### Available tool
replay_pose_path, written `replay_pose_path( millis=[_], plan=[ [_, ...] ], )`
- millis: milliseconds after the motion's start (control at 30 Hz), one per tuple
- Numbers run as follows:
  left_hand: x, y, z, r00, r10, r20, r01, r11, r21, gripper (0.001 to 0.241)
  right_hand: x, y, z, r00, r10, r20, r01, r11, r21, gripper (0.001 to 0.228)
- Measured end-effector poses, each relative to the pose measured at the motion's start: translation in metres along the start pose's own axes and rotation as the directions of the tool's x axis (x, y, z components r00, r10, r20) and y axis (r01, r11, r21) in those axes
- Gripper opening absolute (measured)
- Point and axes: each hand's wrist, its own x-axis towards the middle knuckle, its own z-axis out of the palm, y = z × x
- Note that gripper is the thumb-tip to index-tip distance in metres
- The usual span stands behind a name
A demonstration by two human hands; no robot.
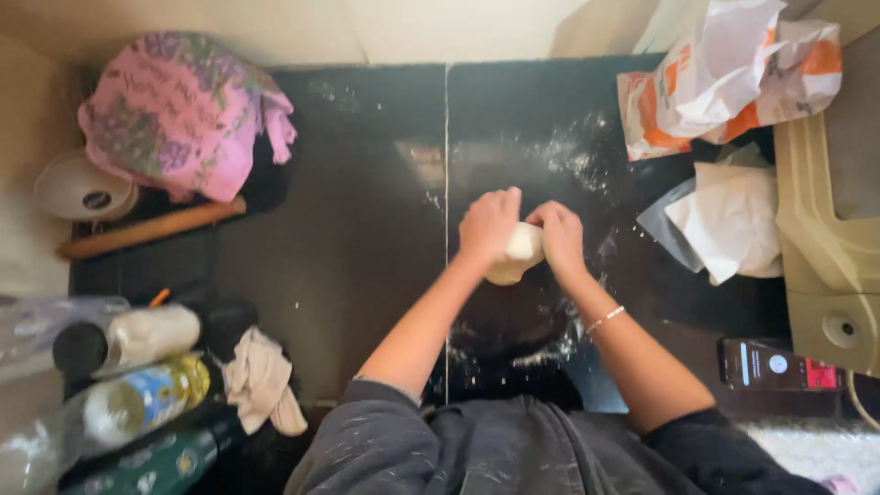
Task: The person is kneading a ball of dough on a floured kitchen counter.
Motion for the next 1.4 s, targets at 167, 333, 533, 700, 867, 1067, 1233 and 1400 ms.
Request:
replay_pose_path(
  millis=[167, 333, 533, 700, 867, 1067, 1233, 1400],
  plan=[
    [-0.101, -0.010, 0.041, 0.546, 0.621, -0.562, -0.444, 0.784, 0.435, 0.034, -0.084, -0.054, -0.018, 0.734, -0.679, 0.021, 0.679, 0.730, -0.078, 0.035],
    [-0.090, -0.049, 0.085, 0.489, 0.652, -0.580, -0.516, 0.752, 0.411, 0.056, -0.094, -0.003, -0.014, 0.646, -0.763, 0.002, 0.749, 0.633, -0.195, 0.030],
    [0.001, -0.033, 0.071, 0.488, 0.611, -0.623, -0.428, 0.790, 0.440, 0.053, 0.002, -0.009, 0.005, 0.713, -0.698, -0.062, 0.620, 0.669, -0.411, 0.026],
    [0.074, -0.026, 0.052, 0.493, 0.550, -0.674, -0.497, 0.814, 0.301, 0.043, 0.055, -0.036, 0.016, 0.668, -0.728, -0.152, 0.628, 0.661, -0.411, 0.025],
    [0.118, -0.006, 0.027, 0.605, 0.432, -0.669, -0.478, 0.869, 0.128, 0.030, 0.076, -0.039, 0.028, 0.938, -0.282, -0.203, 0.151, 0.858, -0.491, 0.045],
    [0.102, -0.017, 0.007, 0.884, 0.141, -0.446, -0.046, 0.975, 0.216, 0.049, 0.006, -0.019, 0.018, 0.996, 0.056, -0.076, -0.082, 0.914, -0.398, 0.051],
    [0.023, 0.003, -0.001, 0.992, -0.126, -0.020, 0.127, 0.986, 0.107, 0.077, -0.028, -0.009, -0.014, 0.976, 0.214, -0.044, -0.213, 0.890, -0.403, 0.044],
    [-0.089, 0.028, 0.035, 0.524, 0.556, -0.646, -0.359, 0.831, 0.424, 0.023, -0.070, -0.038, -0.023, 0.862, -0.489, 0.131, 0.503, 0.857, -0.114, 0.044]
  ],
)
